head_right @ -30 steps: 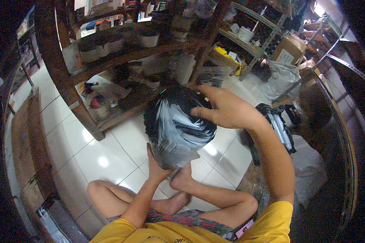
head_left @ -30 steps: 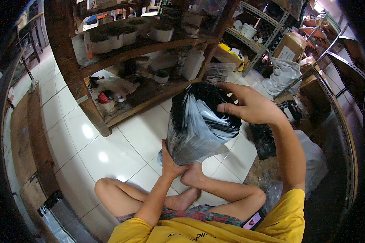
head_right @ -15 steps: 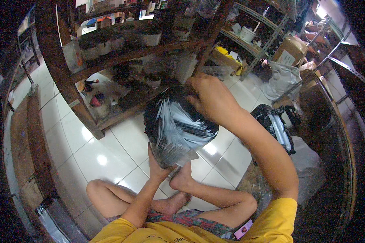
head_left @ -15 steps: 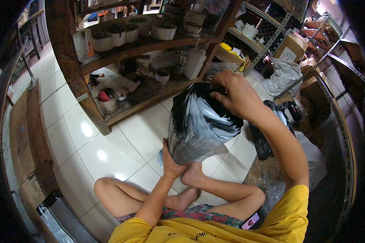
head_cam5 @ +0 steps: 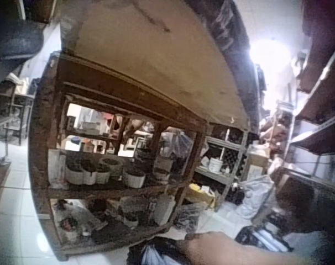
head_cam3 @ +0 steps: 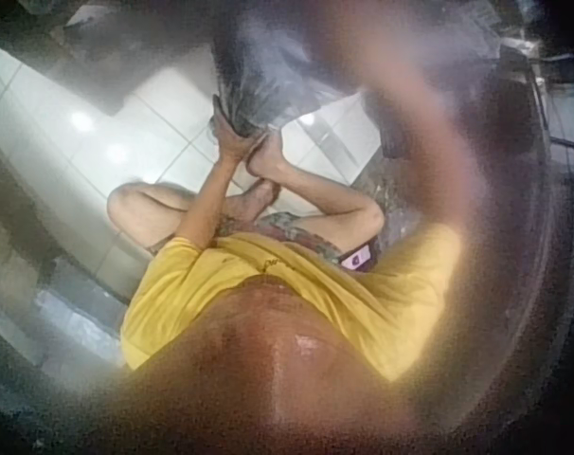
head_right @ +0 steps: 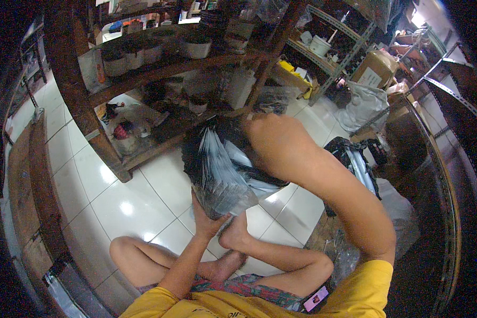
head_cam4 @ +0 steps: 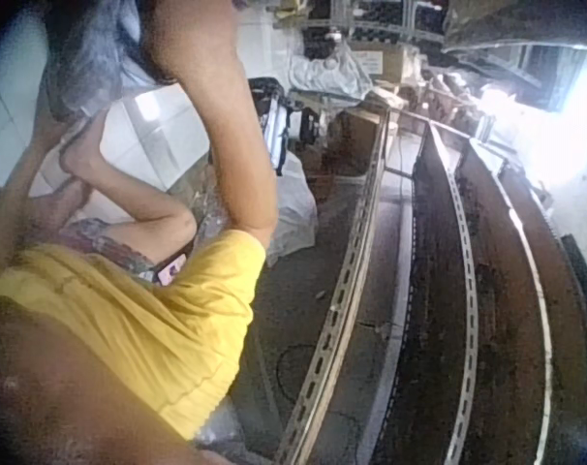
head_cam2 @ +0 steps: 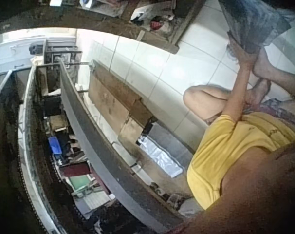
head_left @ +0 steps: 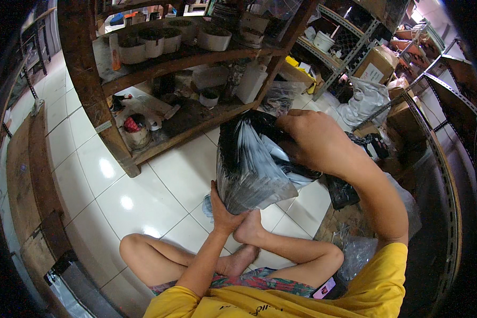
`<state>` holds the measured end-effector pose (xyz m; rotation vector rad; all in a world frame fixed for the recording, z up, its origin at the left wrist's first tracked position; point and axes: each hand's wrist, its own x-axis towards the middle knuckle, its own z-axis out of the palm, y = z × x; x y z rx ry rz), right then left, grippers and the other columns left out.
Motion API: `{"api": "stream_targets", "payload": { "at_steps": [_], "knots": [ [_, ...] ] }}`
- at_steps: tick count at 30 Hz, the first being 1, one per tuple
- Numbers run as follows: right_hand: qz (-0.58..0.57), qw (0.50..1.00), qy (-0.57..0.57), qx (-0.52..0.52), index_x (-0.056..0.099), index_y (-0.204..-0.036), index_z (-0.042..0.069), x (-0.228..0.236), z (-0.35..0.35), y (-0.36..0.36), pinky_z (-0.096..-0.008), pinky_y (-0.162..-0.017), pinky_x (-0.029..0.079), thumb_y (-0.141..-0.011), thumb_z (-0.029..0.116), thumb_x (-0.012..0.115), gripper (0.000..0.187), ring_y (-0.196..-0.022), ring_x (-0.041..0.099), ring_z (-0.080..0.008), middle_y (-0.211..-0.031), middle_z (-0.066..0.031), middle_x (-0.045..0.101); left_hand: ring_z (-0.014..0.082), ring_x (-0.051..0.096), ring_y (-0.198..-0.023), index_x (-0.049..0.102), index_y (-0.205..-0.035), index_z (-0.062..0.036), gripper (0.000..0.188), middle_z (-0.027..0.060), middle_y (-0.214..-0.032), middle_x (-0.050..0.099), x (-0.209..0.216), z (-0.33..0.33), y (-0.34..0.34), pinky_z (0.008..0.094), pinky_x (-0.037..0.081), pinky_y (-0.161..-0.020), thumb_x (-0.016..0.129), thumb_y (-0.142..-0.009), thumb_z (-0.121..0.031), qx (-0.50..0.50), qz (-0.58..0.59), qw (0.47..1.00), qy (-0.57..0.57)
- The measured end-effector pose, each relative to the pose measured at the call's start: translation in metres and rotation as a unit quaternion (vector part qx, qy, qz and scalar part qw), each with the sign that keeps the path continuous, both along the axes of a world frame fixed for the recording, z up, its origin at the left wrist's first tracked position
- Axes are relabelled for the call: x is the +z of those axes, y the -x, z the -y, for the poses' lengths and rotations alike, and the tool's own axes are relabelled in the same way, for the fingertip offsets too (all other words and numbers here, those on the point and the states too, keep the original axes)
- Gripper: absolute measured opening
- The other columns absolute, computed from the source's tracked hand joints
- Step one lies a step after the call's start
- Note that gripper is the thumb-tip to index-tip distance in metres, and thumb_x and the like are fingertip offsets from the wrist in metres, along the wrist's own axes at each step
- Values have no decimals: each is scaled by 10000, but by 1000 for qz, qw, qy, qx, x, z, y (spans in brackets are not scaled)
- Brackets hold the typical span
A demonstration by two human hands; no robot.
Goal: The person sits on the floor and separates a stack of white poly mailers one by one. They pull individual mailers from the top of the stack, smooth them out, and place them into a separate pile on the floor.
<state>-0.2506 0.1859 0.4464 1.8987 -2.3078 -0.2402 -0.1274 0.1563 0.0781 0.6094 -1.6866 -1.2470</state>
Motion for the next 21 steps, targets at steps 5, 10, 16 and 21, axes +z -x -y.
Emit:
{"api": "stream_targets", "payload": {
  "at_steps": [5, 10, 16, 21],
  "knots": [
    [69, 996, -50, 0, 486, -1184, -95, 2, 3, -1, -527, -758, 583, -781, 43, 636, 452, -862, 690, -491, -915, -298, 695, 464, 342, -1380, 95, -1530, 109, 1406, 322, -1496, 291, 1, -2, 1, 501, 276, -1168, 910, -582, -536, -7, -7, 1000, -7],
    [131, 988, -8, 85, 444, -1306, -15, -23, 11, 33, -529, -804, 525, -830, 77, 632, 520, -916, 659, -495, -904, -306, 671, 459, 337, -1389, 90, -1526, 106, 1462, 321, -1506, 284, 1, 1, -1, 503, 279, -1171, 915, -543, -593, -42, -24, 999, 18],
    [153, 981, -116, 21, 355, -1464, 69, -17, 36, 55, -497, -929, 483, -812, 31, 603, 700, -1137, 597, -460, -1185, -320, 620, 510, 245, -1449, 53, -1529, 88, 1561, 360, -1555, 209, 3, 10, -12, 531, 240, -1199, 910, -463, -665, -82, 36, 989, 114],
    [199, 967, -85, 134, 426, -1372, 40, -29, 39, 69, -481, -939, 491, -792, 28, 610, 609, -1154, 592, -454, -1201, -311, 619, 521, 236, -1450, 36, -1527, 90, 1568, 375, -1551, 197, 7, 0, -10, 536, 225, -1207, 933, -461, -629, -61, 53, 994, 77]
  ]
}}
